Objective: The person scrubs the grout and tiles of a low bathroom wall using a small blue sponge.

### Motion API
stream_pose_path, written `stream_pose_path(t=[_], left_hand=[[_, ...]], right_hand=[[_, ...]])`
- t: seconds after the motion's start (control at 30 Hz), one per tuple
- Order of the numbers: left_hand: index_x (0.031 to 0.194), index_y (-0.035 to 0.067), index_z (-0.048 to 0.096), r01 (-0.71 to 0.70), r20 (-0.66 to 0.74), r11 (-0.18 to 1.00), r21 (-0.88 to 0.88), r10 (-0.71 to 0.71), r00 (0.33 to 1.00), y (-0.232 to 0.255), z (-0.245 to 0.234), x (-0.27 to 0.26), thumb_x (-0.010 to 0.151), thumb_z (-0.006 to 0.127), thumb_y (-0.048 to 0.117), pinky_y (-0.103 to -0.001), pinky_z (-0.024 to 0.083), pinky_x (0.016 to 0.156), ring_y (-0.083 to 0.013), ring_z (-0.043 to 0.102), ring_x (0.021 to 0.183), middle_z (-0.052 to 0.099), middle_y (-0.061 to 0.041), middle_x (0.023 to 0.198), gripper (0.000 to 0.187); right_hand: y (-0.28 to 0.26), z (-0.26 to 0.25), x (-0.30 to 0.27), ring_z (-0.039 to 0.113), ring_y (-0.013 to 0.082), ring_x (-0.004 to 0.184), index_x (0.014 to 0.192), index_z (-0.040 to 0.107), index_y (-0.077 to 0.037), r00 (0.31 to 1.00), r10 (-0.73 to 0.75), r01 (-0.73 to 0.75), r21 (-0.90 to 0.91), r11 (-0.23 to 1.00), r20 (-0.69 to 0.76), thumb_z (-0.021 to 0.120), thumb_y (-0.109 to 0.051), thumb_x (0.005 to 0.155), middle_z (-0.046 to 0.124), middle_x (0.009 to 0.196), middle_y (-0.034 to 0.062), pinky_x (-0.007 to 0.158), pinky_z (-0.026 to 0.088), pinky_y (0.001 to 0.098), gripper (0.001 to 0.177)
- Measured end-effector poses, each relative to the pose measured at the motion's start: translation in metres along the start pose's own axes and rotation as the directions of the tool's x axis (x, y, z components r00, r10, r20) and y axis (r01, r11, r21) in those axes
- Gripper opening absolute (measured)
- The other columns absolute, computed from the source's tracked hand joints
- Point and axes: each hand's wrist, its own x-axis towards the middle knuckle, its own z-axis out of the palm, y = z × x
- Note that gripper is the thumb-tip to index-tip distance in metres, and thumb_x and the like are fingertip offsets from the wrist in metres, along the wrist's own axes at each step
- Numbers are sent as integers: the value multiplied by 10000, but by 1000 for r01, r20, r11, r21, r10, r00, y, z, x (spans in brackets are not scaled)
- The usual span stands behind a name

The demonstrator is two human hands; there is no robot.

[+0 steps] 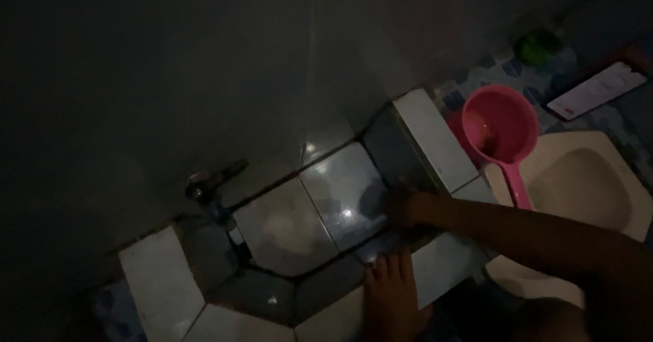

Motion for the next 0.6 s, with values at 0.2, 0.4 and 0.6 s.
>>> stream_pose_path(t=[0.2, 0.4, 0.6], left_hand=[[1586, -18, 188, 28, 75, 999, -40, -25, 997, 1, 0, 7, 805, 843, 503, -598, 251, 1107, -458, 341, 1373, 364, -285, 1505, 1146], [1567, -56, 275, -57, -160, 998, -18, 53, 986, -3, 7, -4, 782, 847, 524, -582, 285, 1103, -446, 405, 1334, 448, -277, 1446, 1131], [1587, -55, 260, -44, -77, 999, -12, 43, 996, -3, 3, -1, 847, 772, 625, -566, 325, 1081, -433, 439, 1298, 450, -291, 1447, 1127]], right_hand=[[11, 2, -27, 660, 347, 1107, 1186, 715, -82, 999, 25, -24, -10, 1000, 44, 642, -432, 963, 697, 1193, 156, 1088, 380, 570, 421], [2, -2, 9, 658, 350, 1111, 1190, 711, -82, 999, -1, 2, -15, 1000, 36, 641, -425, 963, 694, 1197, 158, 1089, 376, 578, 417], [-4, 2, 21, 656, 353, 1115, 1194, 707, -82, 1000, -9, 9, 1, 1000, 26, 641, -419, 964, 691, 1200, 159, 1089, 372, 586, 413]])
